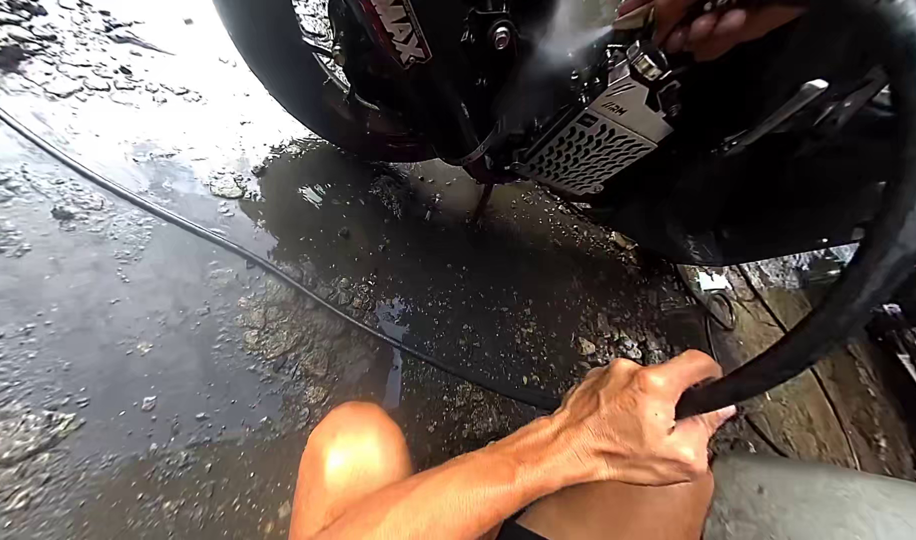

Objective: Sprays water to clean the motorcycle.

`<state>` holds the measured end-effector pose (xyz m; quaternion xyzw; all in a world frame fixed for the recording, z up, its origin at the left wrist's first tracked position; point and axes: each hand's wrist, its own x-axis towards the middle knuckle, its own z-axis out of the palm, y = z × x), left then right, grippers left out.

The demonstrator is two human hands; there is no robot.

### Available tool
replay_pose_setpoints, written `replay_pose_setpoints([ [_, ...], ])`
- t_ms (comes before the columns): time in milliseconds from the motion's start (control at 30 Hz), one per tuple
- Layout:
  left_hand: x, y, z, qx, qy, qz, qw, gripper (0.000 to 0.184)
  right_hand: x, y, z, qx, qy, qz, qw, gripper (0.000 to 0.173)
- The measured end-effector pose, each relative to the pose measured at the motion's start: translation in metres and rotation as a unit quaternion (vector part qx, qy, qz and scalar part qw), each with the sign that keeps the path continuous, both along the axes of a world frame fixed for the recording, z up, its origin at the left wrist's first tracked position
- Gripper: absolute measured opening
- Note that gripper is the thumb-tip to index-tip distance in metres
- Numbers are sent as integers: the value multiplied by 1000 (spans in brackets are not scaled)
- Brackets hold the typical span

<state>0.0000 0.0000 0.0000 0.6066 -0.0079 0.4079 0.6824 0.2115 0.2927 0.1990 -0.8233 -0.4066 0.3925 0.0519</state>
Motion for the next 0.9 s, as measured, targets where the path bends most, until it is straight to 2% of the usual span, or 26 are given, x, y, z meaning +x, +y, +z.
replay_pose_setpoints([
  [67,4,-11,-6,-3,82,-27,996,17,-52,-46,-9,71,-40,-69,994,18],
  [133,6,-13,-11,5,167,-71,983,27,-72,-68,-23,91,-68,-109,987,31],
  [200,9,-15,-16,0,223,-101,969,32,-73,-77,-37,74,-73,-139,985,34],
  [267,10,-21,-20,-27,258,-112,959,30,-72,-85,-54,91,-78,-185,975,23],
  [367,10,-27,-26,-69,282,-97,952,26,-71,-87,-74,170,-33,-254,952,19],
  [467,13,-32,-36,-114,299,-77,944,25,-87,-85,-96,232,29,-294,927,23],
  [567,18,-38,-44,-153,311,-51,937,23,-113,-81,-130,241,60,-325,913,20],
  [733,15,-42,-43,-187,294,-15,937,23,-142,-72,-174,229,73,-337,910,17],
  [833,8,-44,-45,-169,307,-36,936,23,-145,-76,-181,225,68,-335,913,18],
  [900,5,-45,-49,-150,311,-52,937,22,-146,-80,-177,245,73,-320,913,28],
])
